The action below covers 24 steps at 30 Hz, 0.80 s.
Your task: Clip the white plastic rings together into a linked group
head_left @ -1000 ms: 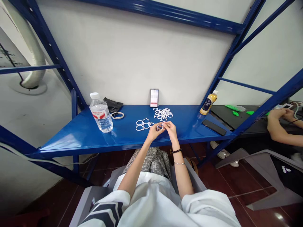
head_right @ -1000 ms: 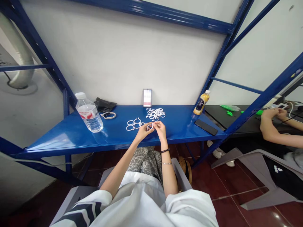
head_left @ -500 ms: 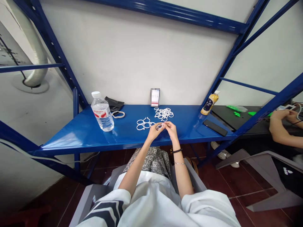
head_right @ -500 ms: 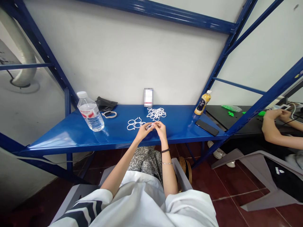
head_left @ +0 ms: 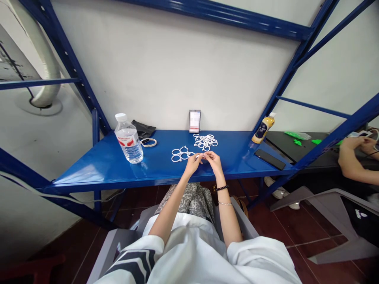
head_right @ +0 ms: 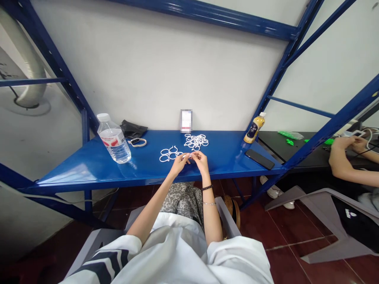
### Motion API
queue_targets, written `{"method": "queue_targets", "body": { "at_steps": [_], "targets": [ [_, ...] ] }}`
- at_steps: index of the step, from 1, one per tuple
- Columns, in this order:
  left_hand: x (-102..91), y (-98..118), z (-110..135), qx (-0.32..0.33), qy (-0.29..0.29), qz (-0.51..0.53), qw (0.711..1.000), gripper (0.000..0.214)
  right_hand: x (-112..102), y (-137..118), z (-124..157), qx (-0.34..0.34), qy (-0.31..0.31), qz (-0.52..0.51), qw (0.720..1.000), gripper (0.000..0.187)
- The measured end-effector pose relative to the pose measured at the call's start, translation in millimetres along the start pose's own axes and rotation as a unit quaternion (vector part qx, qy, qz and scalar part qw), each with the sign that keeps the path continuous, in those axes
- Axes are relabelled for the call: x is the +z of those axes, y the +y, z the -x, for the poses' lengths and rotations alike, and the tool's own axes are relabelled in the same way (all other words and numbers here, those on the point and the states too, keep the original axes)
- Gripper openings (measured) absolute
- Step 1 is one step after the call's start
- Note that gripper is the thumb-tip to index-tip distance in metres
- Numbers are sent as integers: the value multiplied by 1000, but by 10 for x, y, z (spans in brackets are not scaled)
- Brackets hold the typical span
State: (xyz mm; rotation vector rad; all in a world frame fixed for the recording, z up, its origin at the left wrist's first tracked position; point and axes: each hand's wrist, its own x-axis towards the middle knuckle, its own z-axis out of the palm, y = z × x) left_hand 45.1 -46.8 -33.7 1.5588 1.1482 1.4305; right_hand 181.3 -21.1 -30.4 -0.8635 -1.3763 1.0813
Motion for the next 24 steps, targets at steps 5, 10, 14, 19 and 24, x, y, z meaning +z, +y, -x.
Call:
{"method": "queue_targets", "body": {
  "at_steps": [5,10,14,19,24],
  "targets": [
    [-1,-2,-3,0,8,7,1000,52,1,-4,0,-4,-16,6,1000,32],
    [2,-8,-5,-11,19,21,1000,54,-2,-26,10,-7,-37,13,999,33],
    [-1,-26,-11,-18,31,29,999,55,-10,-30,16,-9,-57,18,998,36],
    [-2,-52,-25,-19,34,31,999,54,-19,-14,8,-18,-62,22,998,39],
    [3,-52,-25,-14,20,28,999,51,-17,-7,3,-19,-30,25,999,36]
  ]
}}
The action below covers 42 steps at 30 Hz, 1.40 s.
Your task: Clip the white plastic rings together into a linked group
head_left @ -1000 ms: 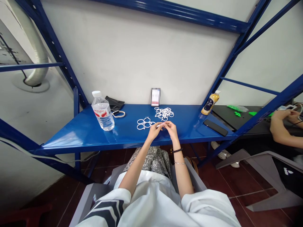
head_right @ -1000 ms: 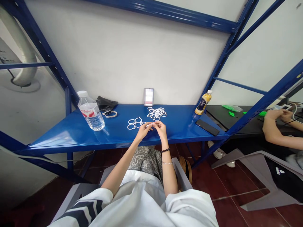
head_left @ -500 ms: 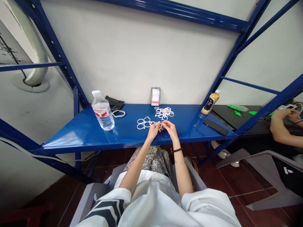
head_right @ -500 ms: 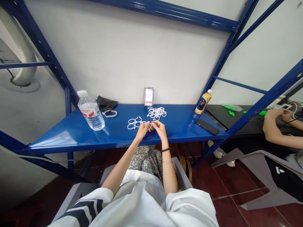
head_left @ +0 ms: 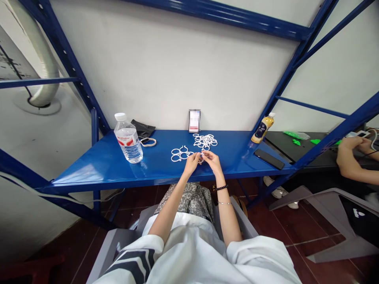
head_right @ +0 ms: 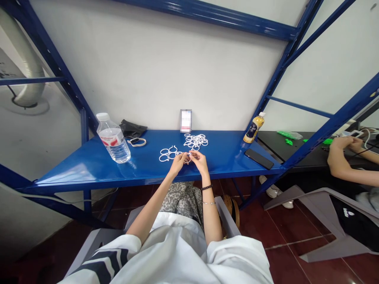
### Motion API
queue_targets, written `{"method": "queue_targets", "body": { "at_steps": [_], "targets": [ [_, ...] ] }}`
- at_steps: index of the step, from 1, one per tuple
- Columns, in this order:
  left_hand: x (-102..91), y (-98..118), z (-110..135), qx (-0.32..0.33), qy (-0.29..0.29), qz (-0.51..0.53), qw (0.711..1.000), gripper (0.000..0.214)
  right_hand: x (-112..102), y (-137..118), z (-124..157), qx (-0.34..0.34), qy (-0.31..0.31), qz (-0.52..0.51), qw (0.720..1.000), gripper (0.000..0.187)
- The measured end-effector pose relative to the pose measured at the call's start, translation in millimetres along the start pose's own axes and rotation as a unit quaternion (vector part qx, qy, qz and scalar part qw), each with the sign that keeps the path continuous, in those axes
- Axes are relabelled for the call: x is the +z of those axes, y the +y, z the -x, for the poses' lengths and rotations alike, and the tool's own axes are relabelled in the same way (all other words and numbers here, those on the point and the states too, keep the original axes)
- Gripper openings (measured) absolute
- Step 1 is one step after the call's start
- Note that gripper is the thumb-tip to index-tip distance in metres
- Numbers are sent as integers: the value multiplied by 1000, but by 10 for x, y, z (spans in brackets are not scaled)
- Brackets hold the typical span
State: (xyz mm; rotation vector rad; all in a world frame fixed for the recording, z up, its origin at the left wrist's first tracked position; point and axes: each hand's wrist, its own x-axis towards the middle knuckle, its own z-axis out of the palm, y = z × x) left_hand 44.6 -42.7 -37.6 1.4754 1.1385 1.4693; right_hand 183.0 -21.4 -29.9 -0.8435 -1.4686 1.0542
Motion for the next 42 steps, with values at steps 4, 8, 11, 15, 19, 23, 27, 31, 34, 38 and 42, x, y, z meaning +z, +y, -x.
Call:
{"method": "queue_targets", "body": {
  "at_steps": [4,8,11,15,19,23,27,31,34,38,42],
  "targets": [
    [-4,9,8,4,-13,0,1000,41,-6,9,2,1,30,0,1000,36],
    [-16,7,8,6,-19,0,1000,34,-10,35,-2,1,50,-1,999,34],
    [-19,-5,3,4,-20,5,1000,31,-4,47,-5,2,58,-4,998,32],
    [-19,-22,-3,-1,-13,20,1000,31,3,35,3,3,57,-8,998,30],
    [-33,-19,5,-6,1,37,999,35,-2,23,15,3,55,-8,998,29],
    [-49,-3,19,-5,13,48,999,38,-10,28,18,2,49,-5,999,31],
    [-48,0,19,-5,14,53,998,36,-15,36,13,0,41,2,999,31],
    [-44,-4,18,-4,15,56,998,35,-18,28,17,-3,33,7,999,31],
    [-48,-2,22,-1,15,56,998,35,-18,13,25,-4,31,9,999,30],
    [-55,-1,25,3,17,50,999,36,-15,2,27,-7,27,9,1000,31],
    [-51,-12,20,3,22,43,999,34,-10,-1,22,-9,27,5,1000,32]
  ]
}}
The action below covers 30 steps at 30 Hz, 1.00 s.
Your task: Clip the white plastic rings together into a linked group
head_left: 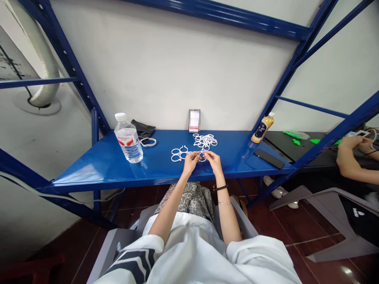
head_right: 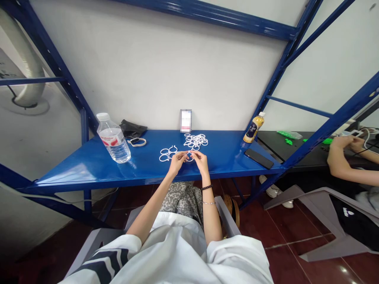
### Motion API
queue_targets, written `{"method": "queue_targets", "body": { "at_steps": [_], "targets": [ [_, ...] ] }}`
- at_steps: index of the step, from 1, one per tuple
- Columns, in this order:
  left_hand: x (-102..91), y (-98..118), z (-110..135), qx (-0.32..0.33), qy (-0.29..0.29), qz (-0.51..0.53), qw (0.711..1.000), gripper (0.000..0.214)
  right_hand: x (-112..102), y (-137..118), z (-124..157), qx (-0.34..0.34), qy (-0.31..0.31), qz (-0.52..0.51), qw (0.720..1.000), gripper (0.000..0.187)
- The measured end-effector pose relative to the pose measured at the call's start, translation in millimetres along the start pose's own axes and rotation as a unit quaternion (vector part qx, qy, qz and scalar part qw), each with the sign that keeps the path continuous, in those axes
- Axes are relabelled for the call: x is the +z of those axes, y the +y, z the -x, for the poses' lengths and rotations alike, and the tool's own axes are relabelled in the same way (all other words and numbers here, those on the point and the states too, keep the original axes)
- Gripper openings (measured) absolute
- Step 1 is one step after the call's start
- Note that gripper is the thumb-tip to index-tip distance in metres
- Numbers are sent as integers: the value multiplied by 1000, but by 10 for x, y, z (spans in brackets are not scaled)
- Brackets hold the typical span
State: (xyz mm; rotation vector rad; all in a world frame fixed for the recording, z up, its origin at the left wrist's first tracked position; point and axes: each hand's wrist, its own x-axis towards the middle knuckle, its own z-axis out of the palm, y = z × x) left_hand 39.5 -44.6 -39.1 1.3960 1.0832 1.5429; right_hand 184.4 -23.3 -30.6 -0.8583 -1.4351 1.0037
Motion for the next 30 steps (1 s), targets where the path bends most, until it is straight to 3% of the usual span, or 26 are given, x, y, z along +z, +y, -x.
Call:
{"method": "queue_targets", "body": {
  "at_steps": [11,18,24,30],
  "targets": [
    [11,7,-10,2,-6,-30,1000,26,14,-37,8,19,-16,-20,999,39],
    [14,16,-6,2,13,-50,999,22,18,-27,3,16,-24,-21,999,34],
    [30,19,1,2,23,-67,997,26,18,0,-4,22,-6,-31,999,30],
    [69,22,19,14,14,-82,996,44,18,-1,0,18,13,-35,999,27]
  ]
}}
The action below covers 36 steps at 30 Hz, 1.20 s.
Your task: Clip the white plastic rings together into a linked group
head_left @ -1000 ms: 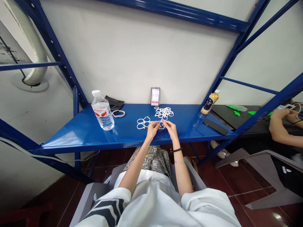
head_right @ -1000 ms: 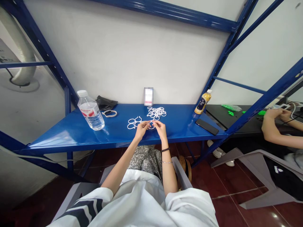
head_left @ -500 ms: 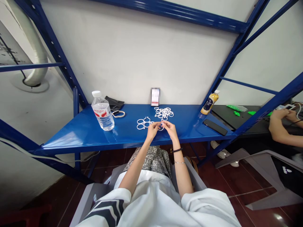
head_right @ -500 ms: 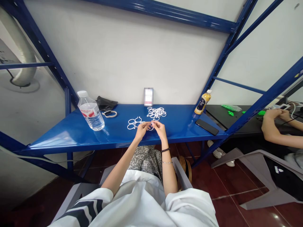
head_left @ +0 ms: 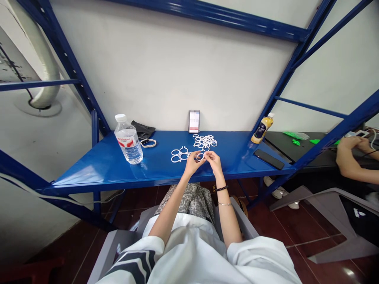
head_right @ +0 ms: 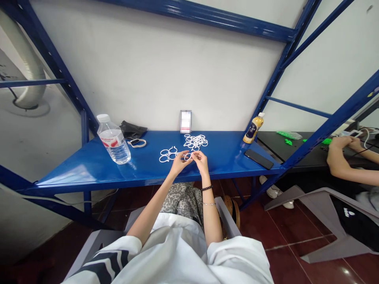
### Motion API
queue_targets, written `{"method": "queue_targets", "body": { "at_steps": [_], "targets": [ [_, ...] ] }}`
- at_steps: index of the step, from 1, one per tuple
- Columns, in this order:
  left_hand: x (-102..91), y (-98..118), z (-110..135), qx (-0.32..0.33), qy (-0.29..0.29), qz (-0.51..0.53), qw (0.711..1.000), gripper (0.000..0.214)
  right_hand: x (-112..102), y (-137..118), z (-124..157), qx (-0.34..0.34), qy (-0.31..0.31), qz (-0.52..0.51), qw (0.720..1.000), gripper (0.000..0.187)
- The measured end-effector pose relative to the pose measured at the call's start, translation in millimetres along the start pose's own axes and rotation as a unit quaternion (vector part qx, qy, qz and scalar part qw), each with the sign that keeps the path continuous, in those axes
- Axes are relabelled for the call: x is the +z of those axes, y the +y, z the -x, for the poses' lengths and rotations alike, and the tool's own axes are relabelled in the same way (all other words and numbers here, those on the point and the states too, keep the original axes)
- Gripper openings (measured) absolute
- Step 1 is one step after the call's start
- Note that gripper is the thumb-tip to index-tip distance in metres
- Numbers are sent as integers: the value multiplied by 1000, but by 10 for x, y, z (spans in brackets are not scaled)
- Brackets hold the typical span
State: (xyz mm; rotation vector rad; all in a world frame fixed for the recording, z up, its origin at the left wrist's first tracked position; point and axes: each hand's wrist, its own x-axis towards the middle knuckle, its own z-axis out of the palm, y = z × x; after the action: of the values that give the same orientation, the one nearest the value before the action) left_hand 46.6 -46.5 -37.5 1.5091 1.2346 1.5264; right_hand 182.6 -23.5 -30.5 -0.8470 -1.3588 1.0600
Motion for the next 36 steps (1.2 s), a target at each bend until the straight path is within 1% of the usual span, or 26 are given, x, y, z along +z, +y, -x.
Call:
{"method": "queue_targets", "body": {
  "at_steps": [8,12,18,21,25,28,36],
  "targets": [
    [-14,-9,-2,-7,-20,5,1000,36,-6,11,2,-4,1,-3,1000,30],
    [-11,4,1,-11,-23,15,1000,38,-8,30,-7,-5,12,-8,1000,32],
    [-10,-8,-13,-22,-12,26,999,44,-6,19,-11,-1,21,-11,1000,31],
    [-12,-7,-15,-24,-22,43,999,45,-2,-5,-3,2,15,-10,1000,32],
    [-15,13,-10,-11,-47,62,997,41,4,-29,8,0,9,-7,1000,32],
    [-17,18,-15,-7,-61,69,996,43,4,-27,8,1,11,-4,1000,32],
    [-16,0,-39,-31,-57,85,994,52,-2,-16,-1,0,4,2,1000,32]
  ]
}}
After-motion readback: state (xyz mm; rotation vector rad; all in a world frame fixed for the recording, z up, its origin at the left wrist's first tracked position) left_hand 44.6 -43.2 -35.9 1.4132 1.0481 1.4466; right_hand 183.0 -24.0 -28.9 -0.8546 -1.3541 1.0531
